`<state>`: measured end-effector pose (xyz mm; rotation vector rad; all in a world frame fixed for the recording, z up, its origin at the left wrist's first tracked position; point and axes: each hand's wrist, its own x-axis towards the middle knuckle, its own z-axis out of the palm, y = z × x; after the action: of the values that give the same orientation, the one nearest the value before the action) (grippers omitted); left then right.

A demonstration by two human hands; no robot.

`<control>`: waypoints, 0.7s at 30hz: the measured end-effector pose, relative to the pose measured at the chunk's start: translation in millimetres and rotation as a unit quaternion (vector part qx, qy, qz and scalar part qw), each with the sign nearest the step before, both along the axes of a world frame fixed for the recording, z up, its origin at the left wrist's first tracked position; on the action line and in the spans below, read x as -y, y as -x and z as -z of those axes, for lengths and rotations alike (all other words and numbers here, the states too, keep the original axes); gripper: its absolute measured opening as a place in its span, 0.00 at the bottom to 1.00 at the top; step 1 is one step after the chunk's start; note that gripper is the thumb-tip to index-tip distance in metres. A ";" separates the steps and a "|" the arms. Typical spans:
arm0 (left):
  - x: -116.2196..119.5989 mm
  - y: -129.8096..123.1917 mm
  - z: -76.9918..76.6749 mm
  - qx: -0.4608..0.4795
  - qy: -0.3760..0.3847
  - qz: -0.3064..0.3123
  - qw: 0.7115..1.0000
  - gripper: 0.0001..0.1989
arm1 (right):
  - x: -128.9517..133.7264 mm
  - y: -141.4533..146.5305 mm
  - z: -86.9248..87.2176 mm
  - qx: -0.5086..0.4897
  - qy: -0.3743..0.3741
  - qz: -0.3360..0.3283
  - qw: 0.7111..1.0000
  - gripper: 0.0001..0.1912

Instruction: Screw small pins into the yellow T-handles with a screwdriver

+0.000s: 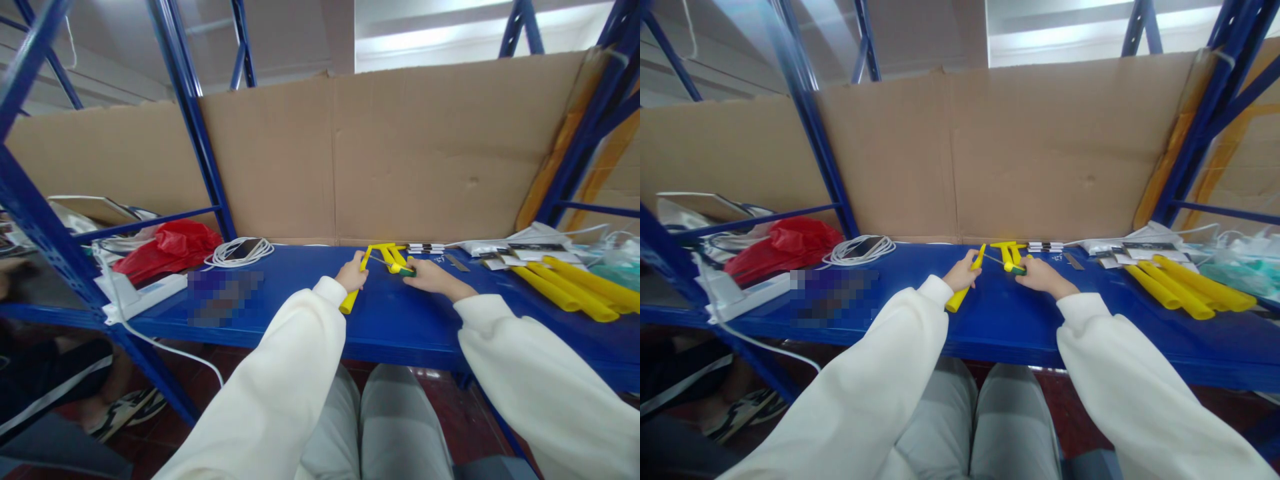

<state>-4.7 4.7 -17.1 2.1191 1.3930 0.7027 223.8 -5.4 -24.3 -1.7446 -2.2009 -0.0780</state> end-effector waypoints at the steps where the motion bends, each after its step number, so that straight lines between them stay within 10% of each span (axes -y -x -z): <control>1: 0.1 0.1 -0.2 -0.002 -0.001 0.001 1.000 0.23 | -0.3 -0.6 0.7 0.004 -0.005 0.003 1.000 0.05; 21: 0.2 0.0 -0.5 0.007 0.002 -0.001 1.000 0.23 | 7.7 3.9 -3.4 -0.006 -0.007 0.026 1.000 0.07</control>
<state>-4.7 4.5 -16.6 2.1063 1.3877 0.7121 219.9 -13.0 -20.9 -1.7905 -2.1413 -0.0962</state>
